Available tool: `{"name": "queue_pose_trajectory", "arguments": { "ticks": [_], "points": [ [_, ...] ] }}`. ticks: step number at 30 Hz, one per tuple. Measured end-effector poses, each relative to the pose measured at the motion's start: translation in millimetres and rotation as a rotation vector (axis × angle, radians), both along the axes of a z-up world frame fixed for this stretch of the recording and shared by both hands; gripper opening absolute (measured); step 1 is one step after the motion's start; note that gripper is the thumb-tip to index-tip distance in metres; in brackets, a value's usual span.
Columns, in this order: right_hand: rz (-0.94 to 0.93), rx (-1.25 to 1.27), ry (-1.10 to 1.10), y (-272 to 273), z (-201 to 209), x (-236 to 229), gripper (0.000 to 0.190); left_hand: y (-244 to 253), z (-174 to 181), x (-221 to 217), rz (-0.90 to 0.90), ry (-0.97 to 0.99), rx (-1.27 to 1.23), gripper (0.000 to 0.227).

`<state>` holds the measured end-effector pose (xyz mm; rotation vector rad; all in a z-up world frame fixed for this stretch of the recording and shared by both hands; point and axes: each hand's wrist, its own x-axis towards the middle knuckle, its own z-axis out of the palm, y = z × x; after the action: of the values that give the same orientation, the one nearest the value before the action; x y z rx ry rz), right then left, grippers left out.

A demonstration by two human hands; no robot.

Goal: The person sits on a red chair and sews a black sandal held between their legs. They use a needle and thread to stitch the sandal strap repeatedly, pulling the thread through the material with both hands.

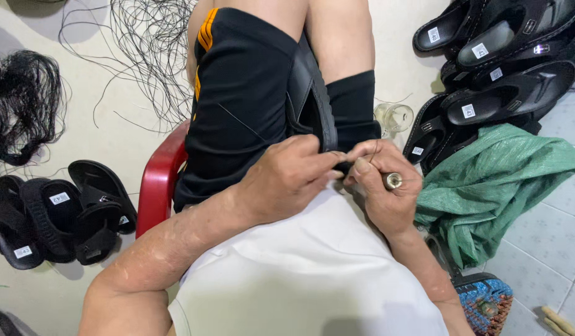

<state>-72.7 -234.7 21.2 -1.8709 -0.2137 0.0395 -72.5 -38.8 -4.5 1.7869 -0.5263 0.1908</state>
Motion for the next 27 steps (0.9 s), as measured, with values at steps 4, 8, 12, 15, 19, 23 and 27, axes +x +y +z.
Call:
{"name": "queue_pose_trajectory", "arguments": {
  "ticks": [4, 8, 12, 15, 19, 23, 27],
  "points": [
    [0.023, 0.017, 0.017, -10.3, 8.6, -7.3, 0.029, 12.4, -3.7, 0.5, -0.019, -0.048, 0.008, 0.009],
    [-0.031, -0.099, 0.136, -36.0, 15.9, -19.7, 0.037, 96.1, -14.2, 3.5, -0.053, 0.521, -0.729, 0.011],
    [0.082, -0.303, 0.030, -42.0, 19.0, -31.1, 0.033, 188.3, -28.7, -0.2, 0.361, 0.868, -0.855, 0.025],
    [0.190, -0.511, -0.189, -38.1, 12.5, -37.0, 0.030, 196.8, -34.8, -9.9, 0.681, 0.978, 0.394, 0.032],
    [0.195, -0.482, -0.270, -27.7, 5.3, -32.7, 0.035, 156.9, -33.9, -25.1, 0.603, 0.215, 1.197, 0.023],
    [0.233, -0.541, -0.323, -21.3, 9.1, -28.1, 0.029, 75.6, 17.7, -9.1, 0.205, -0.067, 0.357, 0.021],
    [0.262, -0.592, -0.341, -18.8, 15.4, -23.7, 0.027, 34.6, -8.5, 5.4, -0.066, -0.006, -0.008, 0.039]
  ]
}}
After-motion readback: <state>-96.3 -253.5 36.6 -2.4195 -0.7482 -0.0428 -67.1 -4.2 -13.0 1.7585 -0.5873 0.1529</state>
